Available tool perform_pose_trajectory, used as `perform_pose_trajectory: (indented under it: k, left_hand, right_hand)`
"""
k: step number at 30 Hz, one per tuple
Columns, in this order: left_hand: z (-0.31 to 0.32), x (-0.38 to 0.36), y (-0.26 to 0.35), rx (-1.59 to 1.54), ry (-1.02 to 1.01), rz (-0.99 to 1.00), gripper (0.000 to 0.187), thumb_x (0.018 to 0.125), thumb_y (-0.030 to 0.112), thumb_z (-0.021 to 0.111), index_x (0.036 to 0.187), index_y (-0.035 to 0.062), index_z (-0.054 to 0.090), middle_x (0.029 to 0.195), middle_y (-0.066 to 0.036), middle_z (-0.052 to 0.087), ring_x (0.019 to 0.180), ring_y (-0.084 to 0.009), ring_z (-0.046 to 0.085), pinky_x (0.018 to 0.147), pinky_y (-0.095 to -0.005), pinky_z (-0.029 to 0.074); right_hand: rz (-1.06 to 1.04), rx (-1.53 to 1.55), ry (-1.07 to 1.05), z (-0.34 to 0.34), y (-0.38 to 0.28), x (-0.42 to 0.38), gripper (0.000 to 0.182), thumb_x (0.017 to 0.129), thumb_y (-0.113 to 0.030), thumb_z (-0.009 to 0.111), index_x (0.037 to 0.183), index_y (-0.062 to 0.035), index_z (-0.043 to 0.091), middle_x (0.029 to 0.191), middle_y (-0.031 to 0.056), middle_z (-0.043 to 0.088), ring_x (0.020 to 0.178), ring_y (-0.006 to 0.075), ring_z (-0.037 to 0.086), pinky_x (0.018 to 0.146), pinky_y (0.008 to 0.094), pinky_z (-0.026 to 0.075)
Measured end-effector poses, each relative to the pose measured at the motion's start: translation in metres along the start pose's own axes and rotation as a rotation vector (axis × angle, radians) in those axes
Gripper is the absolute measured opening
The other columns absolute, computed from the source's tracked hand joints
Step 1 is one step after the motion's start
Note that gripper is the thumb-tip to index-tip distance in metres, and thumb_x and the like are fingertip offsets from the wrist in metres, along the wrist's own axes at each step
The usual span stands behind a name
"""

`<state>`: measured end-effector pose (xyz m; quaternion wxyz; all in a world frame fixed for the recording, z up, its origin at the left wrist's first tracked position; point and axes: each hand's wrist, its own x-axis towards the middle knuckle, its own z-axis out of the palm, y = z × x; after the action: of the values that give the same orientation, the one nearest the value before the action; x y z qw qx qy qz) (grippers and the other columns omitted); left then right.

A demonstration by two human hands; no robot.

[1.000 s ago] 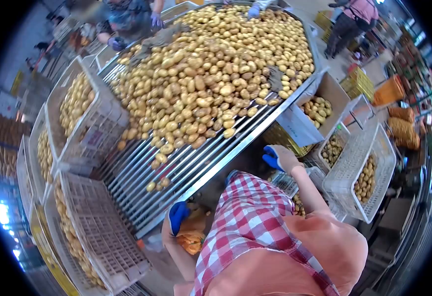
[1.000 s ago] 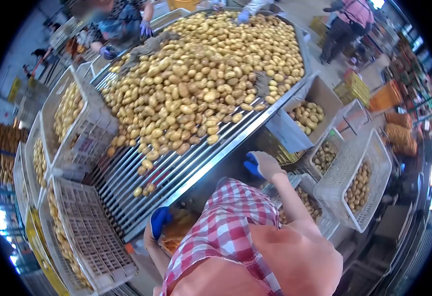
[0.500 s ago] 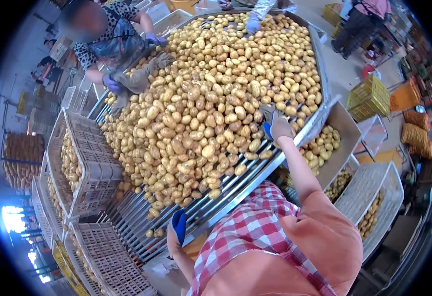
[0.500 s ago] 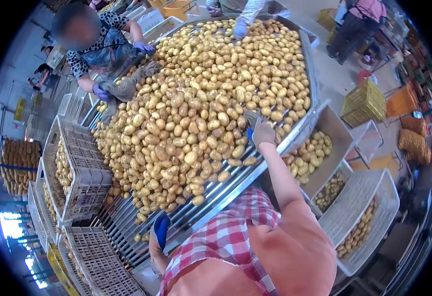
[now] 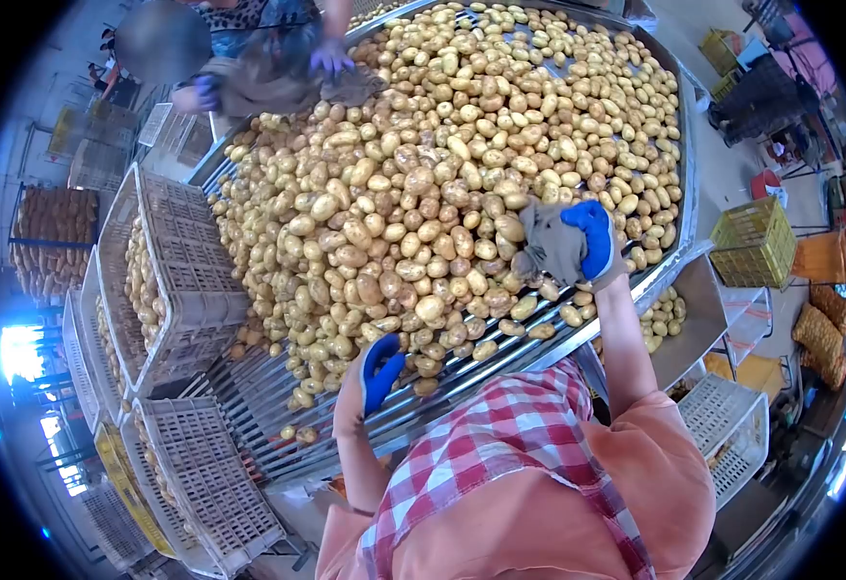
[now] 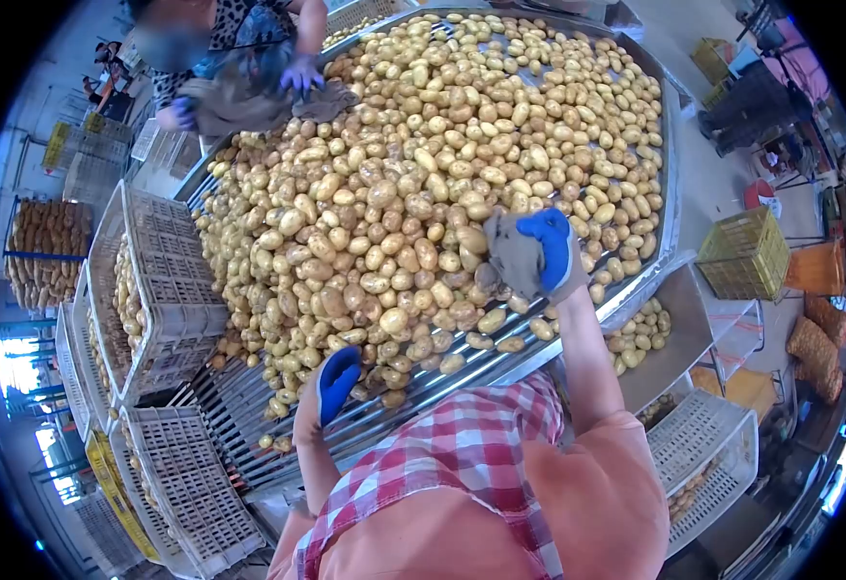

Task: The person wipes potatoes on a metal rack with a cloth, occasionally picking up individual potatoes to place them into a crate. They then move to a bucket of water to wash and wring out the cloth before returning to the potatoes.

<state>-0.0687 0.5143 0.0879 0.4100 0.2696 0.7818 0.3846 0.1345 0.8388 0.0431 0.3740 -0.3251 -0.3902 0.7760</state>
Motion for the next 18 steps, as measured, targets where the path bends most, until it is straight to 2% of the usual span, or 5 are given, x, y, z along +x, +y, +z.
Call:
perform_pose_trajectory:
  k: [3,7,10,15,18]
  left_hand:
    - [-0.005,0.021,0.028,0.105,-0.139,0.228,0.047,0.084,0.019,0.061,0.125,0.0002,0.047,0.114,-0.009,0.057,0.105,-0.0159,0.052,0.089,-0.0292,0.041]
    - [-0.003,0.032,0.046,-0.707,-0.104,0.274,0.056,0.091,0.036,0.046,0.136,0.0057,0.033,0.123,-0.01,0.049,0.116,-0.0229,0.046,0.099,-0.0369,0.035]
    - [-0.017,0.024,0.003,-1.465,-0.126,0.307,0.056,0.09,0.043,0.046,0.13,0.0034,0.039,0.126,-0.013,0.048,0.116,-0.0236,0.047,0.099,-0.0392,0.036]
    - [-0.002,0.004,-0.063,-1.094,0.193,-0.044,0.04,0.088,0.026,0.051,0.121,0.0028,0.048,0.105,-0.007,0.058,0.098,-0.0171,0.056,0.085,-0.0313,0.044]
    - [0.008,-0.007,-0.07,-0.767,0.393,-0.035,0.035,0.087,0.019,0.052,0.116,0.0011,0.052,0.094,-0.005,0.061,0.088,-0.0166,0.059,0.077,-0.0292,0.046]
  right_hand:
    - [-0.199,-0.135,-0.251,0.095,-0.025,-0.012,0.01,0.078,-0.009,0.06,0.087,-0.0043,0.058,0.09,0.0046,0.053,0.084,0.0144,0.054,0.071,0.0264,0.046]
    - [-0.284,-0.353,-0.428,0.213,0.002,-0.046,0.019,0.079,-0.01,0.062,0.093,-0.0044,0.051,0.081,0.0039,0.054,0.075,0.0143,0.055,0.069,0.027,0.046]
    - [-0.398,-0.981,-0.777,0.227,0.068,-0.09,0.029,0.08,-0.012,0.061,0.105,-0.001,0.05,0.099,0.0185,0.056,0.088,0.0332,0.056,0.076,0.0375,0.044]
    - [-0.296,-1.022,-1.083,0.161,0.087,-0.117,0.046,0.083,-0.022,0.061,0.121,-0.0012,0.046,0.11,0.0182,0.054,0.104,0.0355,0.051,0.088,0.0384,0.041]
    - [-0.242,-1.197,-0.604,0.096,0.045,-0.087,0.047,0.082,-0.025,0.062,0.121,-0.0017,0.047,0.109,0.0176,0.056,0.102,0.0316,0.055,0.086,0.037,0.044]
